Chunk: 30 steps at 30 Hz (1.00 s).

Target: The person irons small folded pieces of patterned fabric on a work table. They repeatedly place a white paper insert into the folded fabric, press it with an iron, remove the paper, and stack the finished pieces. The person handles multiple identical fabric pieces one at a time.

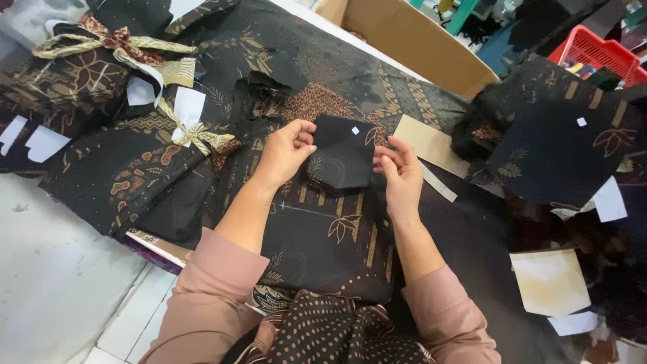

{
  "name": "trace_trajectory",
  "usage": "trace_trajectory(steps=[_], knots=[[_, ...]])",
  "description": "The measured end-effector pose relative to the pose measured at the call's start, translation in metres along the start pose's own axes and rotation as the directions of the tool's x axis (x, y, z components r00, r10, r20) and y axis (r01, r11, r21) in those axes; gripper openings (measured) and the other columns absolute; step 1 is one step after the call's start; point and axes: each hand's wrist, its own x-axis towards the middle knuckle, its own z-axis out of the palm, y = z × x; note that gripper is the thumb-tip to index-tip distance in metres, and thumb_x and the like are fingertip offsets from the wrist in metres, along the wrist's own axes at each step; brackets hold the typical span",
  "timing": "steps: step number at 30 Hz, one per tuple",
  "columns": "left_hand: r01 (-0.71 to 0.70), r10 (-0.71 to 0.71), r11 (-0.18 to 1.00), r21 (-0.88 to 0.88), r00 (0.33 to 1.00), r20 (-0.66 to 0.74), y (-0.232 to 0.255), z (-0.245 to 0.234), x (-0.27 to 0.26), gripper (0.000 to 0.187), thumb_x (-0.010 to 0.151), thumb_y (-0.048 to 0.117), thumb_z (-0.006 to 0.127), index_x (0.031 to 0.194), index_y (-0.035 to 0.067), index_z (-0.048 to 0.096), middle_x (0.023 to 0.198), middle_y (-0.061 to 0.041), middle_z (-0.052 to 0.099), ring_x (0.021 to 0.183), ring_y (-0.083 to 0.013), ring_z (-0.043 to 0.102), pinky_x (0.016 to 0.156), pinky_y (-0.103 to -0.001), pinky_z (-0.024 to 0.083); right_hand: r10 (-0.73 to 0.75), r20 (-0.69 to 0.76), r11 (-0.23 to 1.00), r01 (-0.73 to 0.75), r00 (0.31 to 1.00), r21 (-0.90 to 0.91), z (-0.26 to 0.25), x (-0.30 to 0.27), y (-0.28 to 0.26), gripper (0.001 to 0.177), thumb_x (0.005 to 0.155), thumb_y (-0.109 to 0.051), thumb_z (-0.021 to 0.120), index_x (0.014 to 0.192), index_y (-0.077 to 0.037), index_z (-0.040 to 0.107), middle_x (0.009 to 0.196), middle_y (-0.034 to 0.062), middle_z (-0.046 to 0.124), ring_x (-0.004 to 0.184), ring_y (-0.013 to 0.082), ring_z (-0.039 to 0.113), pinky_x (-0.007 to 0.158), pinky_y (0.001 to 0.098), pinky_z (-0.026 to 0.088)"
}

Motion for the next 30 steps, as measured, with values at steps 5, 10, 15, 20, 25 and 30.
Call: trace_trajectory(steps=[5, 10, 15, 20, 25, 30], knots=[[0.093, -0.092, 0.99, 0.106, 0.996, -0.016, 0.013, -0.003, -0.002, 0.048, 0.083, 0.005, 0.076, 0.129, 0.008, 0.061, 0.098, -0.004, 0.071, 0.083, -0.0109, 0.069, 0.076, -0.027, 0.057, -0.079, 0.023, 0.993, 0.081, 0.997, -0.083, -0.001, -0.005, -0.008, 0.038, 0.102, 0.004, 0.054, 0.14, -0.001, 0.054, 0.129, 0.0108, 0.069, 0.108, 0.0148, 0.067, 0.09, 0.0281, 0.054], [-0.029, 0.04, 0.985, 0.17, 0.997, -0.062, 0.018, -0.001, -0.003, 0.052, 0.09, 0.005, 0.074, 0.14, 0.012, 0.061, 0.113, -0.009, 0.068, 0.092, -0.0182, 0.069, 0.079, -0.031, 0.058, -0.192, -0.013, 0.968, 0.187, 0.981, -0.169, -0.01, -0.003, -0.017, 0.038, 0.102, 0.006, 0.056, 0.139, 0.0, 0.057, 0.132, 0.0093, 0.066, 0.113, 0.0133, 0.063, 0.1, 0.027, 0.051], [-0.063, 0.085, 0.937, 0.345, 0.995, -0.05, 0.017, -0.001, -0.004, 0.064, 0.082, 0.003, 0.075, 0.142, 0.018, 0.057, 0.123, -0.009, 0.065, 0.105, -0.0243, 0.068, 0.082, -0.036, 0.057, -0.181, -0.046, 0.958, 0.166, 0.982, -0.232, -0.013, -0.005, -0.018, 0.03, 0.103, 0.002, 0.059, 0.132, -0.003, 0.064, 0.126, 0.005, 0.069, 0.109, 0.0093, 0.062, 0.095, 0.0243, 0.05], [-0.123, 0.139, 0.957, 0.263, 0.989, -0.044, 0.015, 0.0, -0.002, 0.059, 0.091, 0.004, 0.068, 0.147, 0.018, 0.053, 0.136, -0.012, 0.061, 0.116, -0.0268, 0.067, 0.09, -0.037, 0.057, -0.132, -0.076, 0.868, 0.078, 0.988, -0.49, -0.01, -0.008, -0.029, 0.026, 0.099, -0.004, 0.065, 0.124, -0.01, 0.072, 0.115, 0.0055, 0.07, 0.09, 0.0091, 0.06, 0.077, 0.0236, 0.049], [-0.22, 0.241, 0.896, 0.385, 0.971, -0.007, 0.009, 0.002, 0.0, 0.06, 0.092, 0.003, 0.065, 0.149, 0.019, 0.055, 0.151, -0.017, 0.052, 0.135, -0.0359, 0.053, 0.104, -0.04, 0.052, -0.186, 0.097, 0.776, 0.206, 0.978, -0.595, -0.002, -0.01, -0.042, 0.017, 0.096, -0.006, 0.067, 0.111, -0.009, 0.075, 0.122, 0.0069, 0.073, 0.096, 0.0153, 0.067, 0.079, 0.0266, 0.052], [-0.202, 0.239, 0.898, 0.39, 0.97, -0.048, 0.003, 0.001, 0.002, 0.059, 0.093, 0.008, 0.066, 0.15, 0.009, 0.051, 0.153, -0.019, 0.05, 0.14, -0.0396, 0.047, 0.115, -0.047, 0.039, -0.556, 0.143, 0.407, 0.418, 0.819, -0.812, -0.035, -0.008, -0.08, 0.02, 0.092, -0.006, 0.075, 0.112, -0.006, 0.072, 0.127, 0.0122, 0.069, 0.123, 0.0326, 0.063, 0.11, 0.0434, 0.047]])
